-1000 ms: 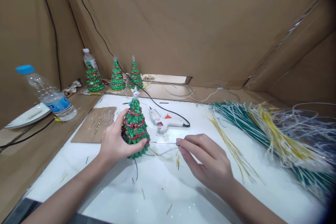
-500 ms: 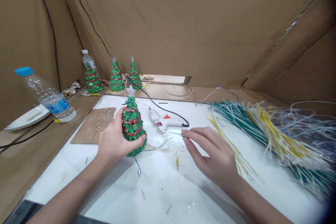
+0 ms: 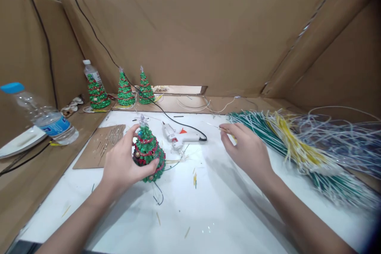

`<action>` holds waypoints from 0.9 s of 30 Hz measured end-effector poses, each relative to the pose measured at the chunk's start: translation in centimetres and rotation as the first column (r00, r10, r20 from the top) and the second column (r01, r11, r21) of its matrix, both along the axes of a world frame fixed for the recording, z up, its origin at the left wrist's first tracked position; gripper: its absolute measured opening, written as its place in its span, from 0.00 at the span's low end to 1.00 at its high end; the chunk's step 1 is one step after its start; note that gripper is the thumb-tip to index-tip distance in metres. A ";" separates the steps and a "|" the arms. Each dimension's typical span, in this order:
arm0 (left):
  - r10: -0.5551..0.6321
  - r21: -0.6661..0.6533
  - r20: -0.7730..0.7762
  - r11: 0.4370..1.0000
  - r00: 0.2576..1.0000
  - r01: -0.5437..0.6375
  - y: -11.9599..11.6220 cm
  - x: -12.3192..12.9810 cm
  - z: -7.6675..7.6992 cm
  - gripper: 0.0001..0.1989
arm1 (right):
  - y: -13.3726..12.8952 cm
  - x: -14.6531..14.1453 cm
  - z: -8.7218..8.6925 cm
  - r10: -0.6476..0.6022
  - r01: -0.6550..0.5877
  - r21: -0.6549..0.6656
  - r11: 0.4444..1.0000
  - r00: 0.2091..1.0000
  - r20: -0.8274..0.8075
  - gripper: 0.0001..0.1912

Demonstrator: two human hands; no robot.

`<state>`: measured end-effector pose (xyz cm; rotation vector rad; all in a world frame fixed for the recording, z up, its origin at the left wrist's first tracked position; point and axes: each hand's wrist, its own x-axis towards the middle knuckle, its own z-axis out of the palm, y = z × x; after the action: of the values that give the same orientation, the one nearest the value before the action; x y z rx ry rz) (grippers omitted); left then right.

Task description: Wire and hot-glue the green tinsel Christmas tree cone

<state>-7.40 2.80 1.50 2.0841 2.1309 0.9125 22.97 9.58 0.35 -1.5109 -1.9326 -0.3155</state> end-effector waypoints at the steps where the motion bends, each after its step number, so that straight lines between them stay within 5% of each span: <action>1: -0.079 0.021 0.068 0.997 0.995 0.078 0.1 -0.3 0.0 0.41 | 0.2 0.3 0.0 -0.068 0.070 -0.076 0.995 0.997 0.029 0.12; 4: -0.260 0.052 0.277 0.965 0.925 0.255 0.4 -1.1 0.0 0.39 | 0.7 0.7 -0.1 -0.203 0.230 -0.293 0.928 0.972 0.122 0.15; 8: -0.282 0.006 0.374 0.954 0.884 0.301 0.5 -1.6 0.2 0.35 | 0.7 0.6 -0.2 -0.217 0.273 -0.419 0.866 0.960 0.177 0.17; 21: -0.170 0.036 0.253 0.985 0.952 0.166 0.9 -2.0 -0.8 0.37 | 0.6 -0.2 -1.4 -0.154 0.205 -0.494 0.845 0.978 0.142 0.16; 27: -0.148 0.056 0.131 0.988 0.980 0.141 0.6 -1.3 -0.2 0.33 | 1.6 2.0 -0.1 -0.256 0.265 -0.531 0.805 0.962 0.091 0.18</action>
<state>-8.74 3.43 1.30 2.0989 1.8835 1.0607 25.02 11.20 0.29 -2.1545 -1.9160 0.1262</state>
